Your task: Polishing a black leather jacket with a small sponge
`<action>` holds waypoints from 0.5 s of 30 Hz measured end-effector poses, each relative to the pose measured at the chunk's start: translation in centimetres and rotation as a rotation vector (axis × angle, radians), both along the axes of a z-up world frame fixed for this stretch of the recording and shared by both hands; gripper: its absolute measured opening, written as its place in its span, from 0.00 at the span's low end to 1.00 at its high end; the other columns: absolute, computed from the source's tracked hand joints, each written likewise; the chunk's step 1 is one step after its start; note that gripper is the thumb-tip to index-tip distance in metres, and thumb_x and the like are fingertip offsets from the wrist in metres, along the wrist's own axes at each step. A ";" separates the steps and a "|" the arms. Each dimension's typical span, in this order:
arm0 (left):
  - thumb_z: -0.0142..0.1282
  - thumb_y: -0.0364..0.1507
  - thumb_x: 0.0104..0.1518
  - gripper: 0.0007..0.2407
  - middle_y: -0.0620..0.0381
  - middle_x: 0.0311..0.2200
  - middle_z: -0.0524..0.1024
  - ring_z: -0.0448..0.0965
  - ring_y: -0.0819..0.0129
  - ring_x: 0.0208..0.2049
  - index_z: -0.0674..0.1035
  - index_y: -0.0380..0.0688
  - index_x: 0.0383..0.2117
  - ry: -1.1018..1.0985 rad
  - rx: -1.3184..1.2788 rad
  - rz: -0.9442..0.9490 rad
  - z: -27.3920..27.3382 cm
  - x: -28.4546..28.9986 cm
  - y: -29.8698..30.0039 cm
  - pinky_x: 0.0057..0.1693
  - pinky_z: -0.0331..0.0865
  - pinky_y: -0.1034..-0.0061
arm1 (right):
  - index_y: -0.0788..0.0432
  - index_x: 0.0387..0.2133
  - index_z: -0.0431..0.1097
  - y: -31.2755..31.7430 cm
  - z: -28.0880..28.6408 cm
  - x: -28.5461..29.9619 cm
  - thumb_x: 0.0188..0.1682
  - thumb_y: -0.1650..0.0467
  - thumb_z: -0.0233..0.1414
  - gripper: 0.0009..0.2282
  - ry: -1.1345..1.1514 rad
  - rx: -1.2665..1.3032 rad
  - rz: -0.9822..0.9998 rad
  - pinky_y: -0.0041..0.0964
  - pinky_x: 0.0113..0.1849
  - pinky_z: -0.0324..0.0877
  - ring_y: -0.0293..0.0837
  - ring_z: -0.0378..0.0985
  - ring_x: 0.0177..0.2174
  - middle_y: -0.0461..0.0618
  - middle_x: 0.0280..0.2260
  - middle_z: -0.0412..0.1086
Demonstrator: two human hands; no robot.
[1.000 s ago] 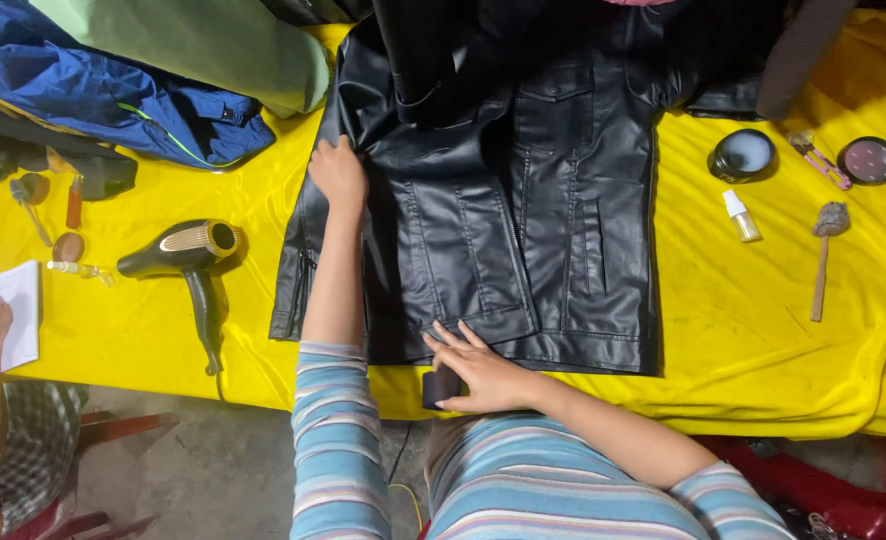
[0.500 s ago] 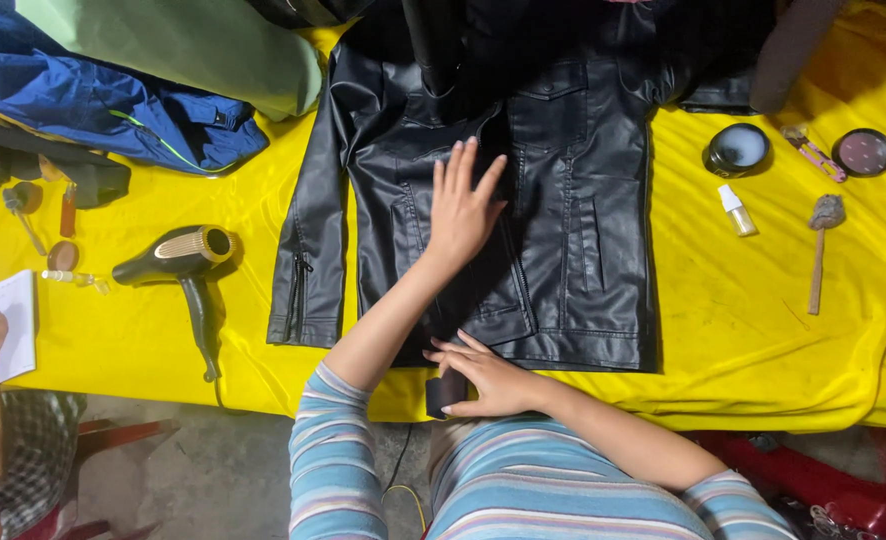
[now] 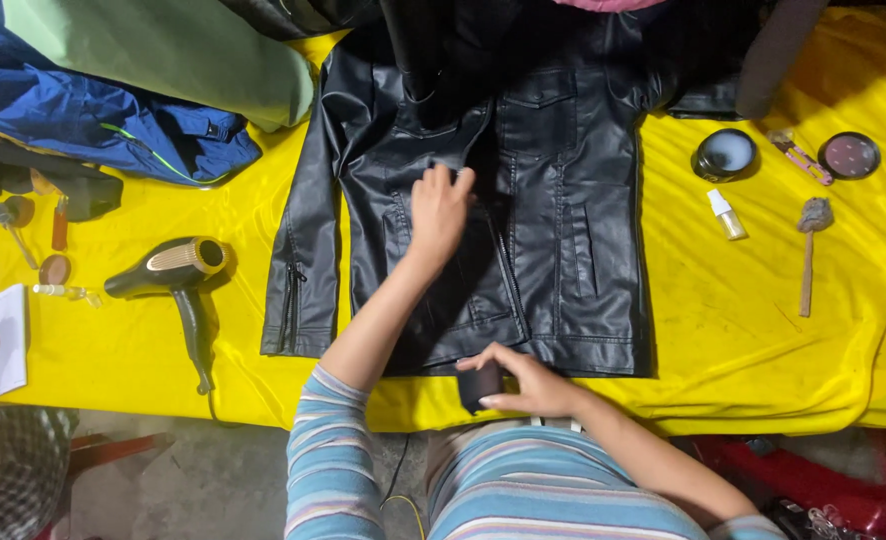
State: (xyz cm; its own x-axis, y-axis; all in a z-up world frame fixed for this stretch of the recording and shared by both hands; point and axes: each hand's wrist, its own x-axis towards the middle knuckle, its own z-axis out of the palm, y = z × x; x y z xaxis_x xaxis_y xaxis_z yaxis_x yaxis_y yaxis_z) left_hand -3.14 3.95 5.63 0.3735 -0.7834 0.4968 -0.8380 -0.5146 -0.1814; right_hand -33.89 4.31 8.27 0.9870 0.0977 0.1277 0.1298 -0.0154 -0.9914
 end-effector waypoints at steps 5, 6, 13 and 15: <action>0.58 0.36 0.56 0.06 0.56 0.25 0.67 0.71 0.59 0.26 0.74 0.54 0.32 -0.224 -0.149 0.122 3.2 7.8 3.5 0.32 0.65 0.67 | 0.58 0.48 0.64 -3.1 -4.6 -1.7 0.46 0.70 0.63 0.19 0.137 0.145 -0.197 0.45 0.59 0.59 0.49 0.67 0.59 0.55 0.55 0.70; 0.55 0.32 0.58 0.03 0.57 0.24 0.68 0.71 0.61 0.24 0.74 0.54 0.29 -0.305 -0.138 0.207 3.8 9.6 4.7 0.30 0.66 0.68 | 0.56 0.50 0.65 -3.6 -5.9 -2.2 0.45 0.71 0.64 0.21 0.213 0.160 -0.285 0.40 0.59 0.60 0.45 0.67 0.58 0.51 0.54 0.68; 0.48 0.30 0.61 0.03 0.59 0.27 0.67 0.71 0.62 0.28 0.71 0.52 0.29 -0.419 -0.145 0.435 1.4 19.3 8.1 0.33 0.64 0.69 | 0.57 0.51 0.65 -6.2 -9.2 -2.4 0.45 0.73 0.63 0.21 0.273 0.233 -0.426 0.34 0.56 0.65 0.42 0.68 0.54 0.50 0.53 0.67; 0.45 0.28 0.61 0.04 0.58 0.27 0.66 0.70 0.63 0.27 0.71 0.54 0.29 -0.420 -0.164 0.473 -0.1 20.1 7.8 0.31 0.63 0.68 | 0.60 0.50 0.65 -6.0 -9.4 -2.6 0.46 0.73 0.61 0.18 0.246 0.292 -0.455 0.36 0.57 0.62 0.42 0.66 0.55 0.53 0.52 0.67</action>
State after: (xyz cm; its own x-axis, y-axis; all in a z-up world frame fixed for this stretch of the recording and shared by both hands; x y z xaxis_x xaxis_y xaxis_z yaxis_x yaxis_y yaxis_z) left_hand 16.93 11.76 5.52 0.4073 -0.4838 0.7746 -0.3895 -0.8592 -0.3319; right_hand -36.51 -1.72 -1.10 0.9255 -0.3468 -0.1522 -0.0601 0.2623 -0.9631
